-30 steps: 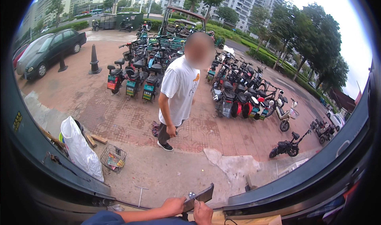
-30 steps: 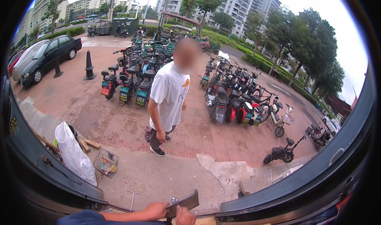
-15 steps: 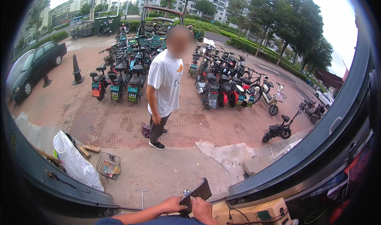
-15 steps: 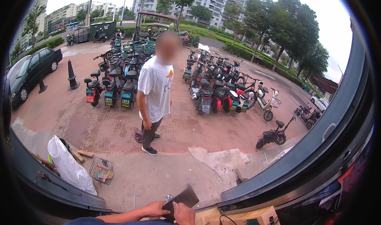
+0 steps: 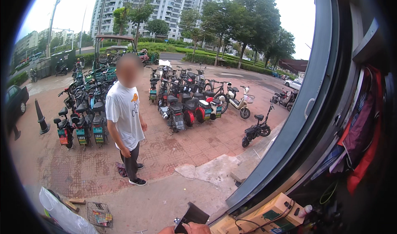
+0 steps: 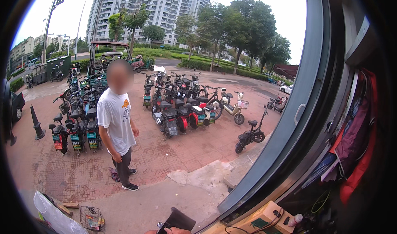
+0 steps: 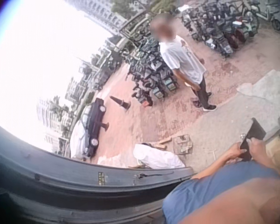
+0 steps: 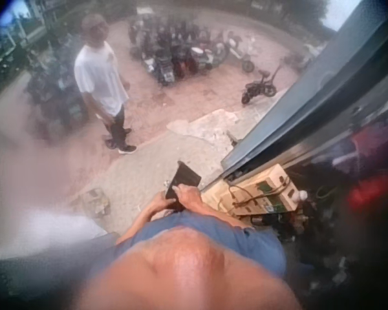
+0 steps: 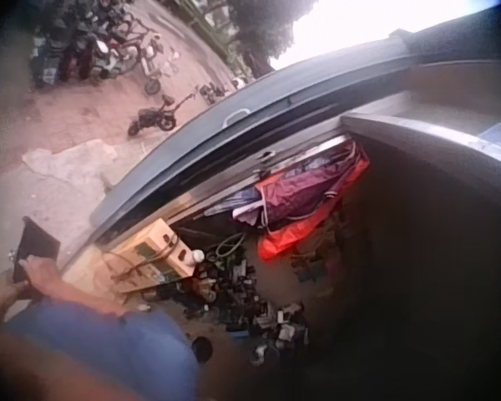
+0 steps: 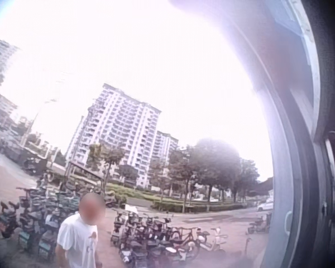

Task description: The person cleans a plastic moped component using a spray can and a cloth, then uses a screwdriver to secure a small metal bracket to the component.

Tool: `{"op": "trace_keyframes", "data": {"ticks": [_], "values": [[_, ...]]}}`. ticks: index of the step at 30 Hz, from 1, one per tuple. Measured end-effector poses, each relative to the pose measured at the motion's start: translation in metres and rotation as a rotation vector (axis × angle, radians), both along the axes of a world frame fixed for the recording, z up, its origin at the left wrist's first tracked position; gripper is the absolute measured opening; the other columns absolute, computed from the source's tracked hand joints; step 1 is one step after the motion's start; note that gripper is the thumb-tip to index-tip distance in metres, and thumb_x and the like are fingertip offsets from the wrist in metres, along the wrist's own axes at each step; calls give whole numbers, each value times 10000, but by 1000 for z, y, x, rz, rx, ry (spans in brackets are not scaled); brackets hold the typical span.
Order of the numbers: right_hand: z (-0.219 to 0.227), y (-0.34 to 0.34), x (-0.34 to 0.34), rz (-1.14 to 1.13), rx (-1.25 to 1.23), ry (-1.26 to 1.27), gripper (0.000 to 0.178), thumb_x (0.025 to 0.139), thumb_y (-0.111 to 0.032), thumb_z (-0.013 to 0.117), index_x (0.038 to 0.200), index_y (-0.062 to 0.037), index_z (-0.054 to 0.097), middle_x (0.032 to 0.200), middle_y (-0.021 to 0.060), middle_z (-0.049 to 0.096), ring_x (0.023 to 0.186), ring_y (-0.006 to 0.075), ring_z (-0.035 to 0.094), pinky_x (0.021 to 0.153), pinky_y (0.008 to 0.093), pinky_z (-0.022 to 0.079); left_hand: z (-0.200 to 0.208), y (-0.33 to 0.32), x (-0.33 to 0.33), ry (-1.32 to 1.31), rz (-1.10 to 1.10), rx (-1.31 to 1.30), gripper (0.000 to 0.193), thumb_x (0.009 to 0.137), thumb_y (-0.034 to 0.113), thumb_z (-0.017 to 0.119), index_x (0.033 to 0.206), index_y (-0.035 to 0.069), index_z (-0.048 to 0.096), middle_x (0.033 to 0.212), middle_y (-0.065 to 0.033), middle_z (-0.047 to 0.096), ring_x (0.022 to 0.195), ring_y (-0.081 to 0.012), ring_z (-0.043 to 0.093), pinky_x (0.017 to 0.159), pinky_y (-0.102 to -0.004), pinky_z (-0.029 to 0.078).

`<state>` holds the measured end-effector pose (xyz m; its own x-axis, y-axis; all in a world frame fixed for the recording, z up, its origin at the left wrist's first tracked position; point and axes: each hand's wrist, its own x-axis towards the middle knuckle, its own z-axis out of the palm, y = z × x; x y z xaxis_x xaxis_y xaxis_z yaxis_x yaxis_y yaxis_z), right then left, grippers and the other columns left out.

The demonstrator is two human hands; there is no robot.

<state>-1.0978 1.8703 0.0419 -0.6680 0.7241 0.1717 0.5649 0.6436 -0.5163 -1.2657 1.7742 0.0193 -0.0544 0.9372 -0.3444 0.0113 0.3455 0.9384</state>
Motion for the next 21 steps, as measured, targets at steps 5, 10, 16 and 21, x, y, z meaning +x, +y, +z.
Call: {"op": "trace_keyframes", "data": {"ticks": [5,10,16,21], "values": [[-8,3,3,30,61,86,277,1041,-335,598,931,-106,708,734,179,673,681,406,679,599,509,531,-26,9,1,441,-55,-28,354,890,282,743,1125,18,760,1006,-226,779,953,-355,760,842,-460,585],[13,2,1,-62,-39,86,327,1037,-343,600,870,-78,694,764,210,687,722,435,689,615,532,531,-14,14,-1,465,-61,-10,329,895,285,715,1062,6,762,968,-263,763,938,-424,747,813,-491,580],[14,3,5,-57,-75,71,399,1029,-383,609,813,-53,667,762,227,683,722,449,685,635,545,531,-19,16,1,686,-129,-37,340,898,308,687,1044,11,765,996,-297,739,962,-479,717,815,-529,568],[17,2,-3,-44,-108,118,387,1027,-372,617,819,-50,667,776,240,681,732,453,684,644,543,533,-15,14,-4,631,-70,-66,360,894,327,684,1042,9,762,999,-304,734,975,-494,707,830,-552,560]]}}
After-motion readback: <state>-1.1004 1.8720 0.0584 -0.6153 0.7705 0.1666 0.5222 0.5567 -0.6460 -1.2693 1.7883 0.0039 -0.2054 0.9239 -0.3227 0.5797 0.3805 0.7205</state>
